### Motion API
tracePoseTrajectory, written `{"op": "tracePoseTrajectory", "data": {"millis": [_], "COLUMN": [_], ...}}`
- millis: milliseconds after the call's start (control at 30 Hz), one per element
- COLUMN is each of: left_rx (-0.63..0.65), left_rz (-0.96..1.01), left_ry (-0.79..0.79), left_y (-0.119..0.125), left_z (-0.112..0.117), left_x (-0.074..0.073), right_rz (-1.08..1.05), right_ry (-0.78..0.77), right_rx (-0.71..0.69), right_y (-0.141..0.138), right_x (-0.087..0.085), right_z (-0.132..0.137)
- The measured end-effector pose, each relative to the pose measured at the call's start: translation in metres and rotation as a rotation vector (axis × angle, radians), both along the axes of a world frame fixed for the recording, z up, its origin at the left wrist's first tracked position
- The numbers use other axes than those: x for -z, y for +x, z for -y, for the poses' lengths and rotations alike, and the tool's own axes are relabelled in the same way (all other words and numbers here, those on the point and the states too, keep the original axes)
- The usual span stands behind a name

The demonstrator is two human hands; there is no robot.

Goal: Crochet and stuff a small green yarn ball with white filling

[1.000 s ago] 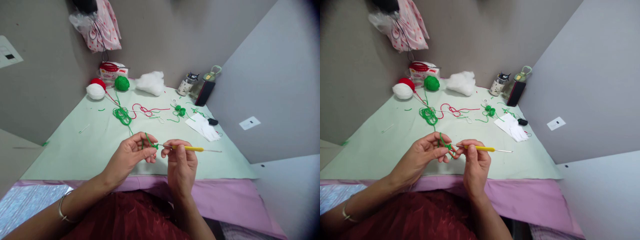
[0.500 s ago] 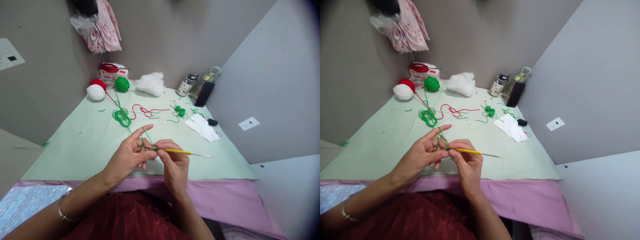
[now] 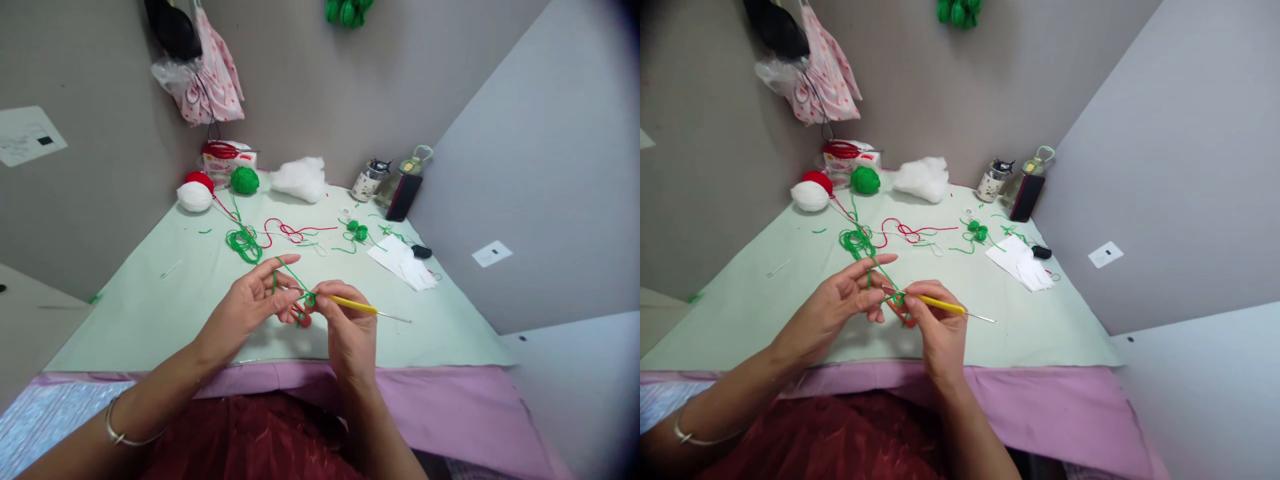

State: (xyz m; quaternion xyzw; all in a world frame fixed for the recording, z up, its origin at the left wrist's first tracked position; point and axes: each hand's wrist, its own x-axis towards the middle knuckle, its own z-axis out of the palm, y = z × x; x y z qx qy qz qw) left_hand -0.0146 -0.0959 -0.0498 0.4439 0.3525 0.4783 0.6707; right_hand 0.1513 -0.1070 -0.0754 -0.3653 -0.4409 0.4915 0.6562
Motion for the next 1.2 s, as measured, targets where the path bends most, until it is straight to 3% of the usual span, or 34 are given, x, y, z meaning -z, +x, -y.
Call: {"op": "tracePoseTrajectory", "data": {"millis": [167, 367, 700, 867, 1000, 1067, 1200], "left_rx": [-0.001, 0.005, 0.089, 0.088, 0.195, 0.13, -0.258], "left_rz": [0.004, -0.036, -0.144, -0.188, -0.335, -0.475, -0.716], "left_ry": [0.004, 0.021, 0.08, 0.103, 0.149, 0.27, 0.489], "left_y": [0.007, 0.008, 0.003, -0.001, -0.017, -0.033, -0.08], "left_z": [0.001, 0.001, 0.001, 0.001, -0.01, -0.02, -0.043], "left_x": [0.004, 0.004, -0.004, -0.004, -0.008, -0.014, -0.035], "right_rz": [0.086, 0.191, 0.066, 0.007, -0.02, -0.041, -0.111], "right_ry": [0.056, 0.016, -0.045, -0.107, -0.124, -0.116, -0.09], "right_rx": [-0.042, -0.126, -0.096, -0.065, -0.094, -0.108, -0.134], "right_y": [0.002, 0.005, 0.006, 0.006, 0.009, 0.014, 0.027], "right_x": [-0.001, -0.004, 0.002, -0.002, -0.009, -0.012, -0.015], "right_z": [0.003, 0.004, 0.004, 0.002, 0.0, 0.0, 0.0]}}
